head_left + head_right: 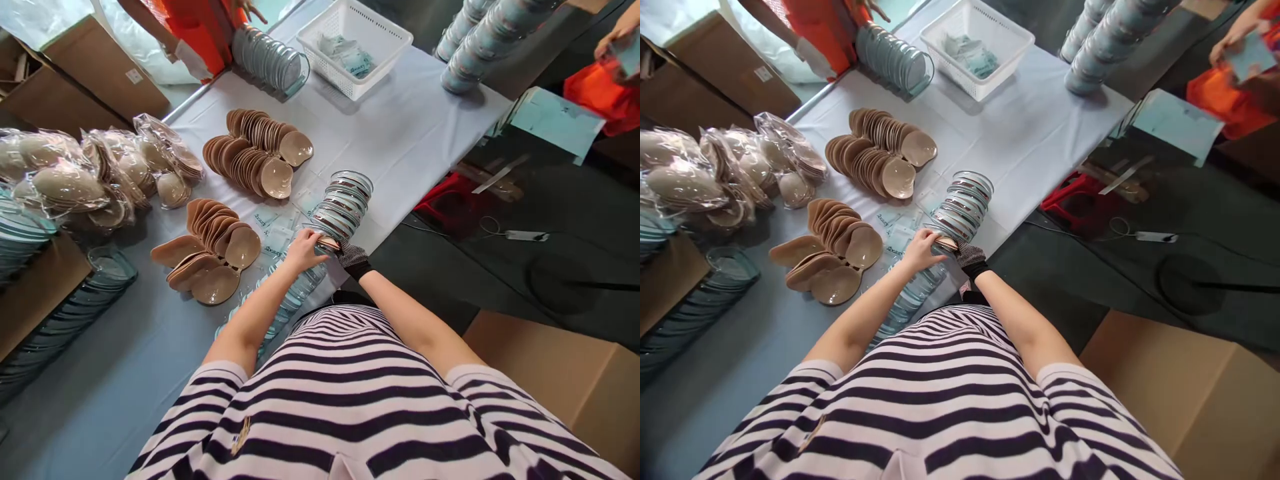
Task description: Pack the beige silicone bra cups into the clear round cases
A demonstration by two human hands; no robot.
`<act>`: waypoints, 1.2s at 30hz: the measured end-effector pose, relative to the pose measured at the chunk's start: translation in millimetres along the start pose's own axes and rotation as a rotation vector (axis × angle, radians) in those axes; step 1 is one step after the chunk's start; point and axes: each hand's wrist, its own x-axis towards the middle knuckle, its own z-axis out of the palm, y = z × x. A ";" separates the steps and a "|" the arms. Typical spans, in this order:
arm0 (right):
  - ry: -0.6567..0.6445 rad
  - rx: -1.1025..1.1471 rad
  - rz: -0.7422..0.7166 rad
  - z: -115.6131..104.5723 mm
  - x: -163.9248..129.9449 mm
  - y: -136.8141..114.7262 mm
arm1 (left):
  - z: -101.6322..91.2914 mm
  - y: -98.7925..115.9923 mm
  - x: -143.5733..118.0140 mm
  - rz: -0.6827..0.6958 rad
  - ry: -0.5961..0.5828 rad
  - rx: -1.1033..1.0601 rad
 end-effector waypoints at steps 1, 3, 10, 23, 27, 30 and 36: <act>-0.008 0.019 -0.011 -1.3 4.1 0.2 | -0.3 -1.2 -0.6 -0.004 0.010 -0.018; -0.036 0.032 -0.026 -5.1 9.5 -0.2 | -1.0 -3.2 -1.2 -0.042 0.046 -0.063; -0.024 -0.007 -0.030 -13.7 6.1 -5.2 | 1.2 -1.8 3.4 -0.094 -0.078 -0.024; -0.229 0.461 -0.033 2.0 3.0 12.9 | -1.5 1.3 2.6 -0.019 -0.039 0.029; -0.175 0.558 0.001 2.5 -3.0 14.6 | -3.1 2.8 1.3 -0.008 -0.049 0.026; 0.016 0.468 -0.076 1.4 -6.2 8.1 | -3.6 4.4 2.3 -0.017 -0.048 0.026; 0.191 0.080 -0.386 -6.8 1.4 4.7 | -4.8 8.7 12.7 0.051 -0.076 0.011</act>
